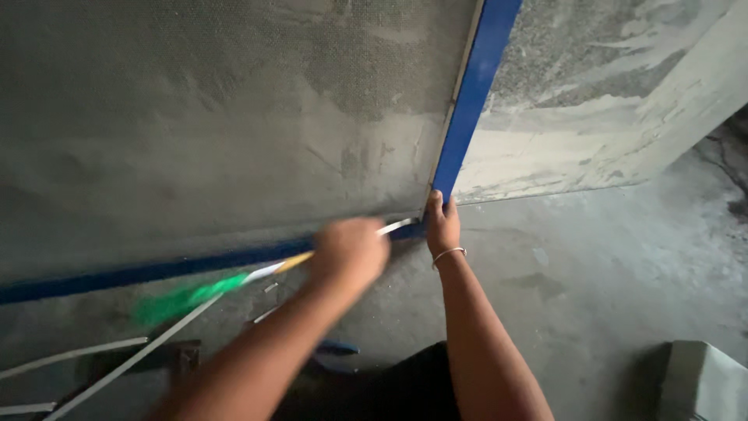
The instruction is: The person removes white plastic splines from a blue window screen frame using a screwdriver and pliers. They pry the splines out of the frame channel and pull them free, working along the edges of the screen.
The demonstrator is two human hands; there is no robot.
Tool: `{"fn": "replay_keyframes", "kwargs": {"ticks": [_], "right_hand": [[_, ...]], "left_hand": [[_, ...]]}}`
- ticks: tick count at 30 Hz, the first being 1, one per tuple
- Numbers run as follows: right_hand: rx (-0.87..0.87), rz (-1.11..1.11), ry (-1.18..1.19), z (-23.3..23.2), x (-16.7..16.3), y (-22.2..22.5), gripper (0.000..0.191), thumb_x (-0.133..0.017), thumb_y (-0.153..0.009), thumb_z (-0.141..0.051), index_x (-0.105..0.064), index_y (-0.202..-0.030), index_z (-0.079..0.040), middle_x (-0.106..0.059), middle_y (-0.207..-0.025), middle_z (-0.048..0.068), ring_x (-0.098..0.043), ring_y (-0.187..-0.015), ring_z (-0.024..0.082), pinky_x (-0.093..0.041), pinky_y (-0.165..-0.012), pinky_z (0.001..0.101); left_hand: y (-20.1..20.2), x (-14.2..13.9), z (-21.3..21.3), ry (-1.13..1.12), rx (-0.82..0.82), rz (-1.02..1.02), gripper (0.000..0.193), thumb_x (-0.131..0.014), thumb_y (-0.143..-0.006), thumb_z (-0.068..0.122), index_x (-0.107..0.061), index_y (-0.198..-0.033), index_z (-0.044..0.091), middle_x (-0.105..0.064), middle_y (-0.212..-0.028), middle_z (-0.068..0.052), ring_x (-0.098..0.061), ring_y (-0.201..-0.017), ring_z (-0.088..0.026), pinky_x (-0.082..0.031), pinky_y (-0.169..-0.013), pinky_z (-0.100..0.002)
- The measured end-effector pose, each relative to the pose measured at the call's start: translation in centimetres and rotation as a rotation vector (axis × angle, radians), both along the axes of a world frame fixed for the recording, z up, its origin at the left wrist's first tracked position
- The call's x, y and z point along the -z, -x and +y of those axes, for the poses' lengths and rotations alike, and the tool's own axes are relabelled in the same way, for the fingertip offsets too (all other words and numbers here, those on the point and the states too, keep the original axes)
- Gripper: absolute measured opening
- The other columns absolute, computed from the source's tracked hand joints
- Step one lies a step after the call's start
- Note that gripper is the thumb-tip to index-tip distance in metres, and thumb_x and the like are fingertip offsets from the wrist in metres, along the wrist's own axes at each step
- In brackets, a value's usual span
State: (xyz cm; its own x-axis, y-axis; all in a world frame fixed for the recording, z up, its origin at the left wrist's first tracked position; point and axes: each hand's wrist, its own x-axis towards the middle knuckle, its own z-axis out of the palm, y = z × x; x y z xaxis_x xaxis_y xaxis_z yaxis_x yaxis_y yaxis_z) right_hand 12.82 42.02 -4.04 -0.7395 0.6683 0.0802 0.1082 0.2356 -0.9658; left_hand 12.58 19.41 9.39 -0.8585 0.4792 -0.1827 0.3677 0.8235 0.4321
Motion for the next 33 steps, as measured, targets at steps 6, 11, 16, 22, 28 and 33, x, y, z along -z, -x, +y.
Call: {"fn": "replay_keyframes", "kwargs": {"ticks": [6, 11, 16, 22, 28, 33], "right_hand": [[-0.015, -0.015, 0.011, 0.1, 0.6, 0.4, 0.052, -0.053, -0.102, -0.054, -0.063, -0.111, -0.003, -0.066, -0.088, 0.006, -0.056, -0.077, 0.015, -0.049, -0.070, 0.0326], [0.013, -0.029, -0.004, -0.4, 0.6, 0.2, 0.053, -0.051, -0.100, -0.055, -0.063, -0.114, -0.005, -0.066, -0.087, 0.006, -0.058, -0.077, 0.015, -0.049, -0.070, 0.0327], [-0.035, 0.034, 0.137, -0.5, 0.7, 0.1, 0.054, -0.055, -0.103, -0.053, -0.060, -0.115, -0.001, -0.061, -0.087, 0.008, -0.051, -0.077, 0.017, -0.046, -0.068, 0.0366], [0.020, -0.035, -0.008, -0.2, 1.3, 0.2, 0.056, -0.052, -0.101, -0.055, -0.062, -0.120, -0.003, -0.065, -0.090, 0.009, -0.056, -0.081, 0.017, -0.049, -0.074, 0.0343], [0.035, -0.040, -0.070, -0.2, 0.9, 0.3, 0.058, -0.052, -0.101, -0.056, -0.063, -0.121, -0.003, -0.068, -0.094, 0.005, -0.062, -0.084, 0.015, -0.050, -0.076, 0.0312], [0.005, -0.049, 0.061, -0.2, 0.8, 0.4, 0.055, -0.053, -0.103, -0.054, -0.063, -0.117, -0.002, -0.063, -0.089, 0.006, -0.054, -0.078, 0.014, -0.048, -0.070, 0.0313]], "left_hand": [[0.4, 8.7, -5.0, -0.175, -0.241, -0.323, 0.029, -0.068, -0.088, 0.042, -0.080, -0.096, 0.016, -0.075, -0.090, -0.017, -0.071, -0.082, -0.037, -0.054, -0.072, -0.050], [-0.8, 1.8, 2.2, 0.206, 0.221, 0.254, 0.012, -0.073, -0.083, 0.022, -0.079, -0.089, 0.014, -0.075, -0.086, -0.011, -0.073, -0.081, -0.031, -0.054, -0.063, -0.048], [-6.0, 0.8, 10.4, 0.656, 0.333, 0.545, 0.022, -0.068, -0.076, 0.009, -0.074, -0.097, 0.009, -0.067, -0.080, -0.002, -0.066, -0.074, -0.022, -0.043, -0.052, -0.039], [-9.7, 7.5, -0.3, 0.408, 0.175, 1.029, 0.045, -0.062, -0.092, 0.015, -0.067, -0.131, -0.005, -0.066, -0.097, -0.008, -0.056, -0.066, -0.016, -0.041, -0.049, -0.032], [-3.0, 3.8, -5.7, -0.039, 0.080, 0.311, 0.017, -0.058, -0.103, 0.026, -0.073, -0.108, 0.021, -0.074, -0.090, -0.006, -0.070, -0.074, -0.026, -0.053, -0.061, -0.044], [-0.1, 2.1, -11.9, 0.034, -0.058, -0.113, 0.026, -0.051, -0.102, 0.029, -0.068, -0.121, 0.024, -0.073, -0.090, -0.009, -0.073, -0.070, -0.029, -0.059, -0.060, -0.045]]}}
